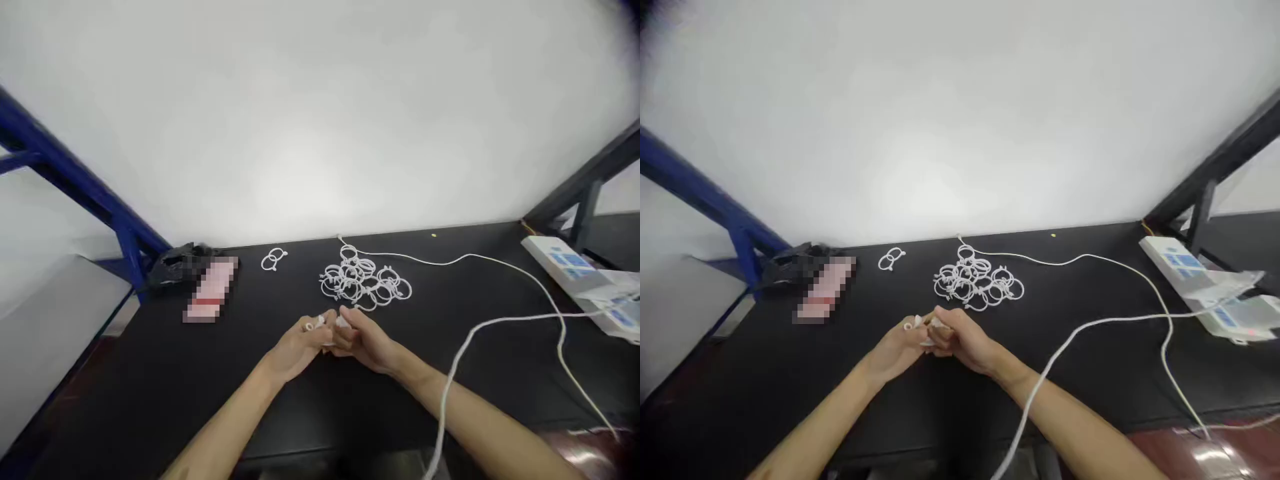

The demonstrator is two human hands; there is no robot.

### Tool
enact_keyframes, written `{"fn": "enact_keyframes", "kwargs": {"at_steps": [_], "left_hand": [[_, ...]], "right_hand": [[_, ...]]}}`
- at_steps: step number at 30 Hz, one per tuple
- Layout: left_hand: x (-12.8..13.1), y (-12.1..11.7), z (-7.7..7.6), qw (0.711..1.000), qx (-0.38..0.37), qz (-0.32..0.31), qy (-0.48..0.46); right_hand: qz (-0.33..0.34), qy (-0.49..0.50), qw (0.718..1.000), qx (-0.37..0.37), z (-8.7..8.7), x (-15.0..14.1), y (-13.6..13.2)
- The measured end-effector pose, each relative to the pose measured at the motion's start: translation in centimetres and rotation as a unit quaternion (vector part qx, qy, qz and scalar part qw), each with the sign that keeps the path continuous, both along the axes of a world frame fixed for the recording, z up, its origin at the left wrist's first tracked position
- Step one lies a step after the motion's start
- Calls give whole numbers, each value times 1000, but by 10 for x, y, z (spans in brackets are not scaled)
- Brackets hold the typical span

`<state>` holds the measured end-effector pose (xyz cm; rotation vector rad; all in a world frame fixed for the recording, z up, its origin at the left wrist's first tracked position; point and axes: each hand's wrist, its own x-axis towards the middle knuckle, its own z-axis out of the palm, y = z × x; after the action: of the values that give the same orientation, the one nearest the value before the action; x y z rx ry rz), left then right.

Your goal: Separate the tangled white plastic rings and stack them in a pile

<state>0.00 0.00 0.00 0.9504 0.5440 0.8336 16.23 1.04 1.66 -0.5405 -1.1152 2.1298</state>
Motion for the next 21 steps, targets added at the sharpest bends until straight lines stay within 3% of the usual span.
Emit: {"fn": "enact_keyframes", "kwargs": {"at_steps": [2,4,7,9,11,13,15,18,21], "left_hand": [[-3,3,7,999,5,-36,2],[-6,6,13,998,37,-32,48],[-12,9,14,966,141,57,208],[-16,13,10,884,244,173,359],[-21,19,2,757,337,266,493],[-28,29,-7,653,372,304,586],[-37,41,-13,562,366,314,673],[-52,63,-16,526,349,331,701],[-65,84,-15,515,357,316,712]], "right_hand": [[-12,-24,999,23,0,1,1],[-40,-65,995,62,0,4,2],[-118,-168,966,156,2,10,7],[-198,-274,905,259,4,16,11],[-269,-386,796,382,5,22,16],[-303,-446,702,466,3,28,20],[-314,-480,642,508,-1,32,25],[-321,-524,582,532,-8,36,29],[-333,-543,551,539,-12,37,30]]}}
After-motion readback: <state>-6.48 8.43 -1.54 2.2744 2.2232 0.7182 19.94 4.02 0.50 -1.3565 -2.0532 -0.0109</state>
